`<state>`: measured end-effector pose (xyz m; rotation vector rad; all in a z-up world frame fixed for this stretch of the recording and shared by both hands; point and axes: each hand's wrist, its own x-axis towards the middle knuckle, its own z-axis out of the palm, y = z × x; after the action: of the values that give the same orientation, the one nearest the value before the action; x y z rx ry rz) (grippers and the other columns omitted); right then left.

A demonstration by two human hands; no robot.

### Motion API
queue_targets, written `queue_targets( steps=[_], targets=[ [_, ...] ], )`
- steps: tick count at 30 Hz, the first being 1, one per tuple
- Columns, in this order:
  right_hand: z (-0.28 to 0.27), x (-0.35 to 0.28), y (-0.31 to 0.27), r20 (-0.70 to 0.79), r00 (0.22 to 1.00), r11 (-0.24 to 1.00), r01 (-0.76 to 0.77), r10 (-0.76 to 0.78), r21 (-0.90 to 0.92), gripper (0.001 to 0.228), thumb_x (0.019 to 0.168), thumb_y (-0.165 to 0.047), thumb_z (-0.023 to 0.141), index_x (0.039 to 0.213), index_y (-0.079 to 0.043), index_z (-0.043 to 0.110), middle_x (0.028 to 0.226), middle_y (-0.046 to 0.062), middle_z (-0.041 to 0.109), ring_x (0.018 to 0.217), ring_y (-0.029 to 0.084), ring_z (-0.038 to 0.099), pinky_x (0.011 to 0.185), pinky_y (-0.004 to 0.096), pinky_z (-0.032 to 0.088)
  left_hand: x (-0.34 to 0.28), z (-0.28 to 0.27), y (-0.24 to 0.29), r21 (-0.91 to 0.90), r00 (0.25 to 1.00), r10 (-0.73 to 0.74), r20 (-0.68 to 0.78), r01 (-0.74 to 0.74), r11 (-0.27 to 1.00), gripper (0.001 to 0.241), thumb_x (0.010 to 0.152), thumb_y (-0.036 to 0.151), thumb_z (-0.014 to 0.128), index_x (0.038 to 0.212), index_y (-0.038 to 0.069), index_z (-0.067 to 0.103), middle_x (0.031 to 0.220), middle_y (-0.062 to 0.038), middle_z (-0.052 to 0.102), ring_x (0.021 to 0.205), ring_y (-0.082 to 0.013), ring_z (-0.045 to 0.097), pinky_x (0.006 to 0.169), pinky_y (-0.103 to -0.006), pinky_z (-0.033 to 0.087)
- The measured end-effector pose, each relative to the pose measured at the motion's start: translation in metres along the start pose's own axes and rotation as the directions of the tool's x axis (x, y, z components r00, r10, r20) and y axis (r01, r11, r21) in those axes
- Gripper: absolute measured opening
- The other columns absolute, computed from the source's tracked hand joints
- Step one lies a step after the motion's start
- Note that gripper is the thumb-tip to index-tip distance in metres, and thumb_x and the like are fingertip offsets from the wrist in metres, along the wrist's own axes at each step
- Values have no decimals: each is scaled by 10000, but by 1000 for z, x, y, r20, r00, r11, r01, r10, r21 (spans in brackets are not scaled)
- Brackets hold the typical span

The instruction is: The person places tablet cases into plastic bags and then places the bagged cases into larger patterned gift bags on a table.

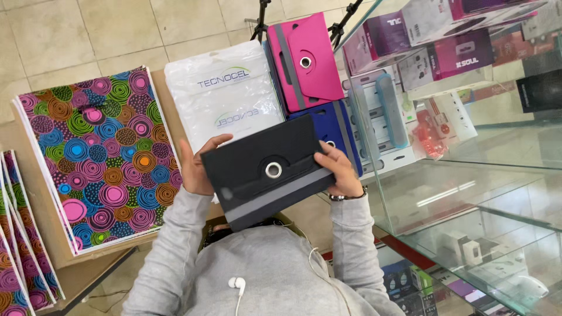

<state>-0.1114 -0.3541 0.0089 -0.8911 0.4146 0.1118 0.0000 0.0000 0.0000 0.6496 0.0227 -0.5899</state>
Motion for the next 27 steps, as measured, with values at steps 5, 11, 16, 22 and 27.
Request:
queue_targets(
  steps=[5, 11, 16, 22, 27],
  targets=[
    [23, -2, -23, -72, 981, 949, 191, -179, 252, 606, 1099, -116, 675, 1695, -37, 600, 1475, 345, 768, 1233, 467, 838, 953, 540, 738, -8, -55, -78, 997, 982, 179, 58, -68, 48, 604, 930, 549, 902, 1422, 213, 798, 1378, -61, 782, 1314, -411, 708, 1074, -559, 531],
    [49, -28, -40, -64, 960, 882, 277, -274, 380, 720, 1148, -26, 545, 1846, -143, 409, 1755, 307, 583, 1472, 499, 704, 1152, 610, 679, -15, -45, -120, 778, 905, 65, 421, -323, -539, 852, 694, 596, 1033, 1476, 356, 791, 1631, 61, 648, 1577, -359, 528, 1233, -605, 408],
    [45, -39, -33, -112, 959, 868, 282, -259, 409, 728, 1153, -47, 554, 1853, -186, 412, 1785, 281, 564, 1506, 490, 681, 1164, 605, 676, -13, -70, -136, 751, 820, 99, 564, -459, -475, 270, 1000, 511, 860, 1209, 346, 898, 1303, 117, 818, 1306, -266, 727, 1024, -470, 541],
    [47, -39, -28, -173, 958, 890, 278, -229, 363, 684, 1147, -67, 562, 1816, -191, 503, 1738, 253, 632, 1511, 467, 693, 1195, 603, 650, -56, -58, -53, 707, 743, 251, 621, -392, -589, 144, 1138, 294, 732, 1082, 275, 864, 1077, 78, 844, 1083, -188, 817, 994, -370, 597],
    [57, -33, -28, -246, 948, 883, 284, -201, 374, 587, 1157, -71, 602, 1730, -192, 633, 1674, 223, 706, 1464, 421, 748, 1189, 571, 658, -129, -73, 75, 637, 748, 292, 596, -218, -740, 51, 1086, 396, 824, 1060, 400, 868, 1467, 131, 731, 1463, -267, 566, 1195, -540, 401]
  ],
)
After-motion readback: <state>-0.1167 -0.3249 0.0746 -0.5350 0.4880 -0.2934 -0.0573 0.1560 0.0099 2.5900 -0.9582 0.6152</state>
